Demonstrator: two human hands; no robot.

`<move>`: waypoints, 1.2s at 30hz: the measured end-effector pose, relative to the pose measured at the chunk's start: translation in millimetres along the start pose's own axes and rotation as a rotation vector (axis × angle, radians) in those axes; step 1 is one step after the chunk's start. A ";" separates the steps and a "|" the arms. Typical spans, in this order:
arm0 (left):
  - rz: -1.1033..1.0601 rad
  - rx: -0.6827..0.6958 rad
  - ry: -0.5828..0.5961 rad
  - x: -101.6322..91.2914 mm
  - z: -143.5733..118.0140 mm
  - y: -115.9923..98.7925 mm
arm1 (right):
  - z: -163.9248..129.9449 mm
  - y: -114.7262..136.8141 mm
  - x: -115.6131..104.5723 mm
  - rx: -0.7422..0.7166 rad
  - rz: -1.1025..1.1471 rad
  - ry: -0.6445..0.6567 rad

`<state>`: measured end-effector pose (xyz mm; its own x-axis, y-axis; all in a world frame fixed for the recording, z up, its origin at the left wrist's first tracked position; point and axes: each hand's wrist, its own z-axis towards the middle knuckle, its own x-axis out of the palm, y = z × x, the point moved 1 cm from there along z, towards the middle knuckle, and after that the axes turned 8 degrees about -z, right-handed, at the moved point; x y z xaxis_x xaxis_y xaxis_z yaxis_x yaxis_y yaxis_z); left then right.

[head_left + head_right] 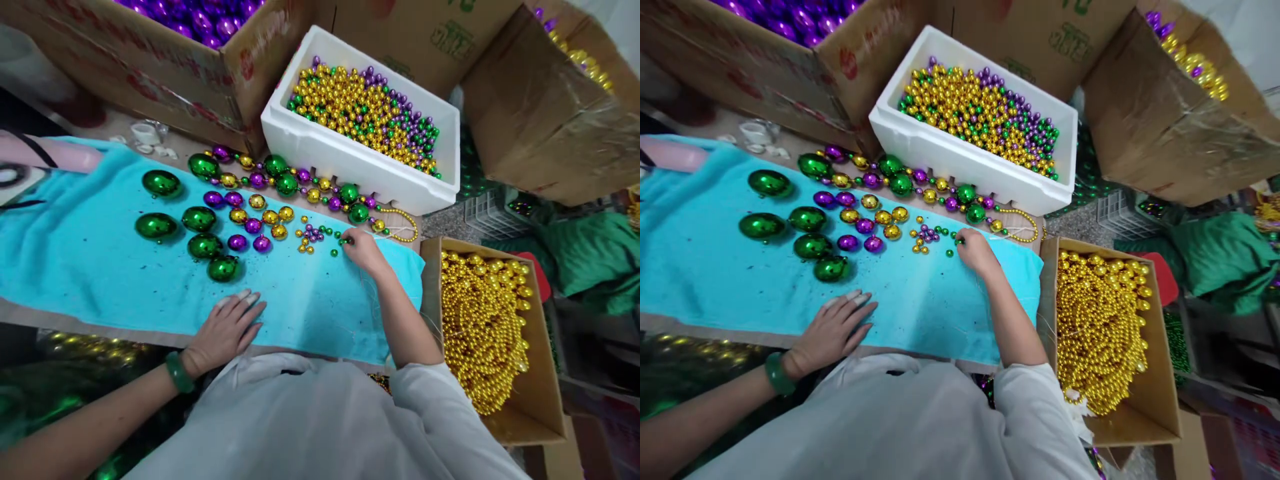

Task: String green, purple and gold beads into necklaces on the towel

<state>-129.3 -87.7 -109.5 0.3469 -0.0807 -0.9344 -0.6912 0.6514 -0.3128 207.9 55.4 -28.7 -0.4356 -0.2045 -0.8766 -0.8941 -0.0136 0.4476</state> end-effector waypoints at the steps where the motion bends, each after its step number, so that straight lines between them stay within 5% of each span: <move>1: -0.015 -0.013 0.004 0.5 -0.1 -0.1 | -6.0 -3.9 9.3 0.029 0.034 -0.045; 5: -0.046 -0.062 0.020 1.2 -0.8 -0.6 | -31.7 -27.4 8.5 0.218 0.029 -0.206; 10: -0.020 -0.045 0.005 1.5 -0.8 -1.9 | -68.1 -46.3 10.7 0.461 -0.086 -0.087; 16: 0.012 -0.042 -0.012 3.7 0.6 -4.1 | -64.3 -47.6 35.0 0.481 -0.023 -0.013; 24: -0.115 -0.074 -0.019 -14.1 16.6 -10.9 | -84.3 -51.5 -2.1 0.422 0.308 0.076; 30: -0.682 -0.302 -0.170 -39.9 84.0 -68.4 | -112.2 -24.8 -26.0 0.209 0.814 -0.091; 32: -1.090 -0.438 -0.141 -41.1 113.2 -93.5 | -114.9 -11.5 -27.0 0.157 0.868 -0.132; 36: -1.735 -0.480 0.011 -31.2 158.5 -131.6 | -116.8 11.0 -21.9 0.081 0.920 -0.216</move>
<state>51.3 -51.3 -12.2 0.7976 -0.3679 0.4780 0.3128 -0.4253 -0.8493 219.7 -54.6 16.1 -0.9754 0.0842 -0.2039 -0.1918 0.1328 0.9724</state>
